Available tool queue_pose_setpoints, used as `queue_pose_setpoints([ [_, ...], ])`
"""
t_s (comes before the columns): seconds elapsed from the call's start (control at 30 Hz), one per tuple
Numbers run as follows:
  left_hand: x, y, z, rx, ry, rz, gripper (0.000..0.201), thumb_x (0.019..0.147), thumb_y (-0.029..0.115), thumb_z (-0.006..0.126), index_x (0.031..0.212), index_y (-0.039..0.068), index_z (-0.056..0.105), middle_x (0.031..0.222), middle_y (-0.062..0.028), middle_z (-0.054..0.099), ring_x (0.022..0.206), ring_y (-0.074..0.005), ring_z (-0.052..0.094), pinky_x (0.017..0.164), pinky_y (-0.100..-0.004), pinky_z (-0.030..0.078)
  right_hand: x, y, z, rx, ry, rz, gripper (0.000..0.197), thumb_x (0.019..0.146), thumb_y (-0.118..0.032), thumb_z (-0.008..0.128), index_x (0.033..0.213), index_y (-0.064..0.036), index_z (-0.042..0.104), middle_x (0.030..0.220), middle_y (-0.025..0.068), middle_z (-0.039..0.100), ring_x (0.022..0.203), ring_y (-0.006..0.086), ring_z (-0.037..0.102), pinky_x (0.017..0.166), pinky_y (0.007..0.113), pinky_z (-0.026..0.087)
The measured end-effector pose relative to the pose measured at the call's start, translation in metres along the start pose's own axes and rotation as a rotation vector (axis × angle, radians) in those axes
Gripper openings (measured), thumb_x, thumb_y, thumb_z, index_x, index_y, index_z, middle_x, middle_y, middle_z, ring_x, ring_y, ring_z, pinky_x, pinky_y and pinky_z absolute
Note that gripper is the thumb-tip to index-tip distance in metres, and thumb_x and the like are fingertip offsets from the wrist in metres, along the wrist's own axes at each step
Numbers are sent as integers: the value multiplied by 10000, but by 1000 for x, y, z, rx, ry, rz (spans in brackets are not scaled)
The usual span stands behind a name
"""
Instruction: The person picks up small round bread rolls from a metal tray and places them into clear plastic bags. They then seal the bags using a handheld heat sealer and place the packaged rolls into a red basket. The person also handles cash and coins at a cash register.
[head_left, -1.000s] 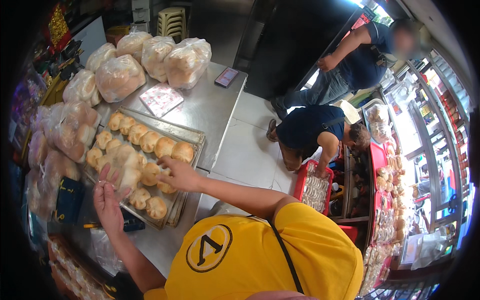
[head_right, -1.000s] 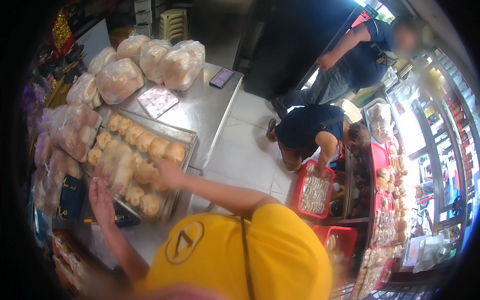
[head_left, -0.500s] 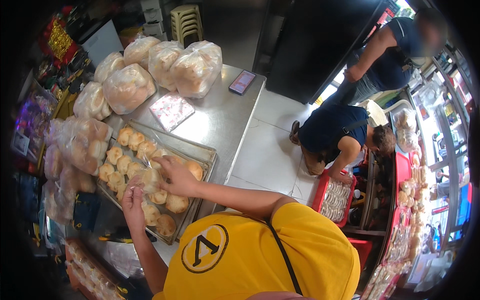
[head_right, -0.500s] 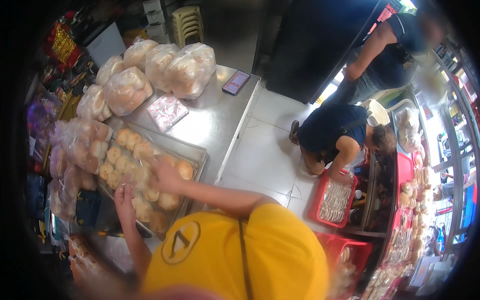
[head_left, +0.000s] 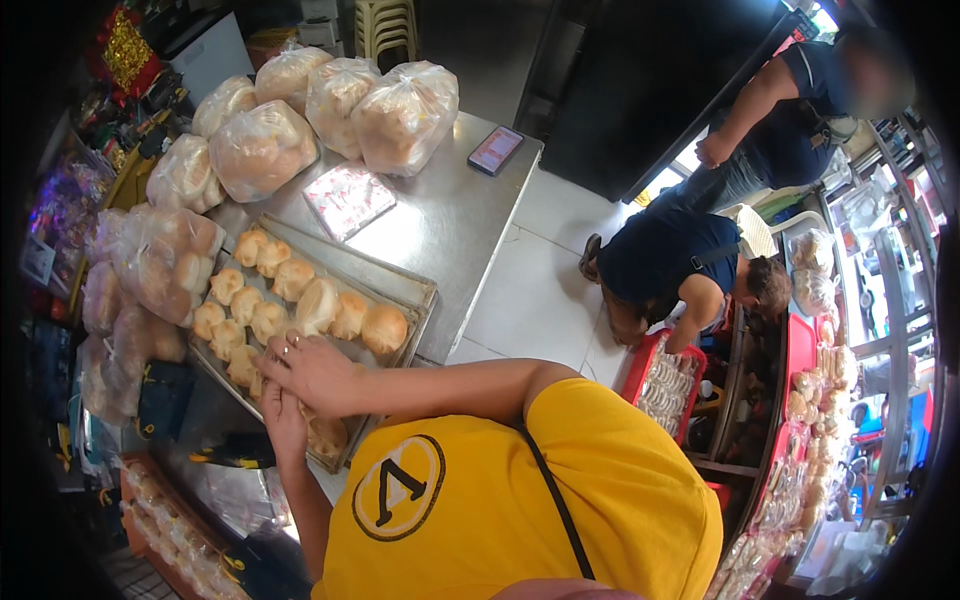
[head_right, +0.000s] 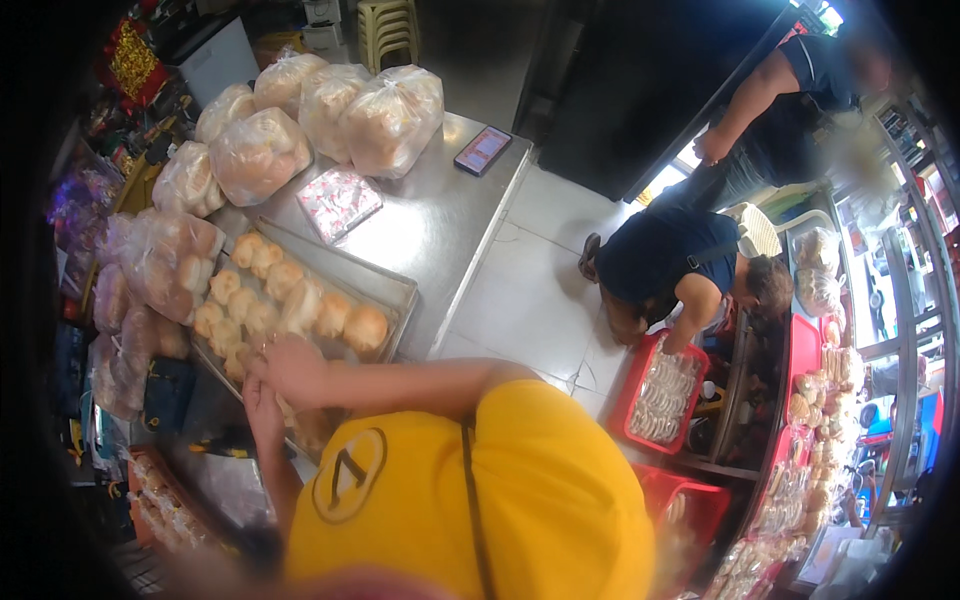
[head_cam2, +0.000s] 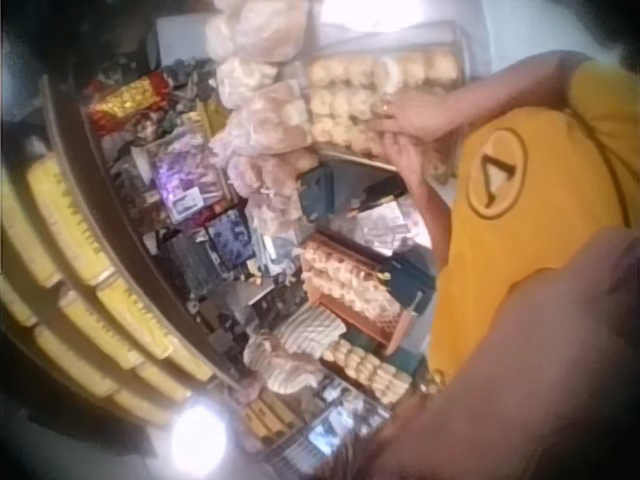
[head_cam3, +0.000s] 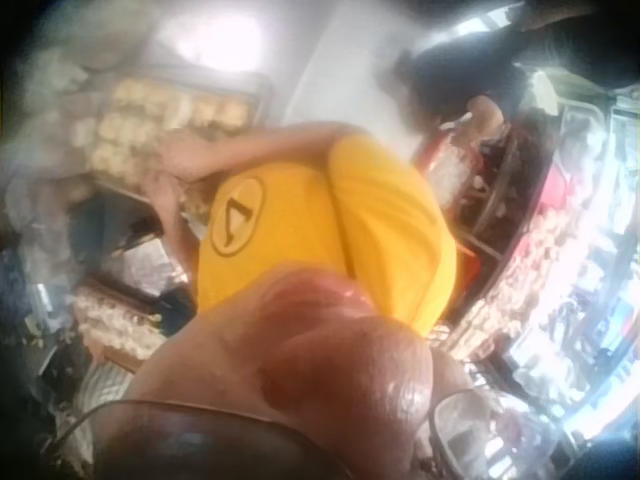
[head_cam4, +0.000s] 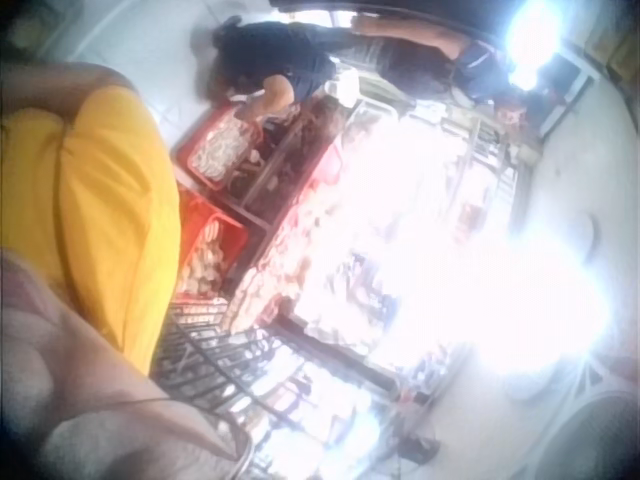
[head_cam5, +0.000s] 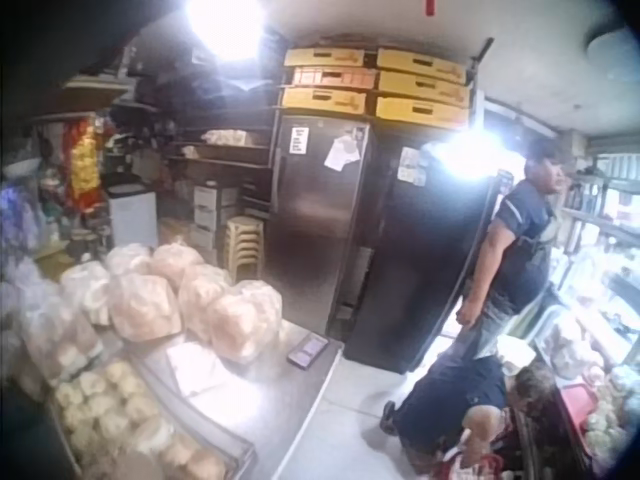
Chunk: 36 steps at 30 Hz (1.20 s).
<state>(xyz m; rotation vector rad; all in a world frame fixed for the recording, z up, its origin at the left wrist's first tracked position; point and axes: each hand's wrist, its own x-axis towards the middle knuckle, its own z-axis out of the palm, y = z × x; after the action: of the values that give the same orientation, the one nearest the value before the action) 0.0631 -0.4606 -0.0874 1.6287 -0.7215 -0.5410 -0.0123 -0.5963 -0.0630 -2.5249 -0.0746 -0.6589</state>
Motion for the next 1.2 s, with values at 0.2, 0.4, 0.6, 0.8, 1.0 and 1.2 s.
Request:
queue_pose_setpoints([
  [0.2,3,-38,1,597,259,322,344,890,103,548,1202,-41,532,1210,-198,568,1115,-325,556,944,-388,421,12,10,15,-69,105,-57,341,722,-138,609,1037,-12,577,934,128,547,907,303,563,748,371,487],
  [0.4,10,-45,15,649,127,141,398,876,169,597,1229,1,524,1170,-171,585,1085,-270,570,944,-374,415,2,-12,45,-31,-125,-70,201,709,-134,594,884,-37,602,934,127,588,898,289,604,714,392,500],
  [0.6,12,-43,23,428,70,219,423,866,168,610,1244,7,511,1203,-170,578,1091,-264,571,937,-385,422,8,-24,27,-95,-54,225,149,705,-139,586,822,-48,606,838,129,620,813,326,638,715,405,505],
  [0.8,17,-41,22,437,52,248,406,854,146,616,1219,-2,521,1171,-183,585,1068,-298,576,914,-386,433,4,-41,58,-178,211,151,145,731,-156,570,828,-61,623,902,166,613,875,325,621,766,446,494],
  [1.0,29,-43,13,479,80,278,389,842,125,622,1194,-12,531,1140,-195,591,1044,-331,580,892,-387,444,20,-33,6,-26,178,284,115,728,-150,566,751,-42,599,709,172,604,715,373,627,621,488,474],
  [1.2,33,42,-33,393,-88,468,375,840,137,654,1168,-29,577,1095,-188,630,1033,-310,597,910,-354,444,24,12,-59,165,395,452,111,716,-123,650,751,-29,603,731,210,612,734,402,608,628,482,469],
])
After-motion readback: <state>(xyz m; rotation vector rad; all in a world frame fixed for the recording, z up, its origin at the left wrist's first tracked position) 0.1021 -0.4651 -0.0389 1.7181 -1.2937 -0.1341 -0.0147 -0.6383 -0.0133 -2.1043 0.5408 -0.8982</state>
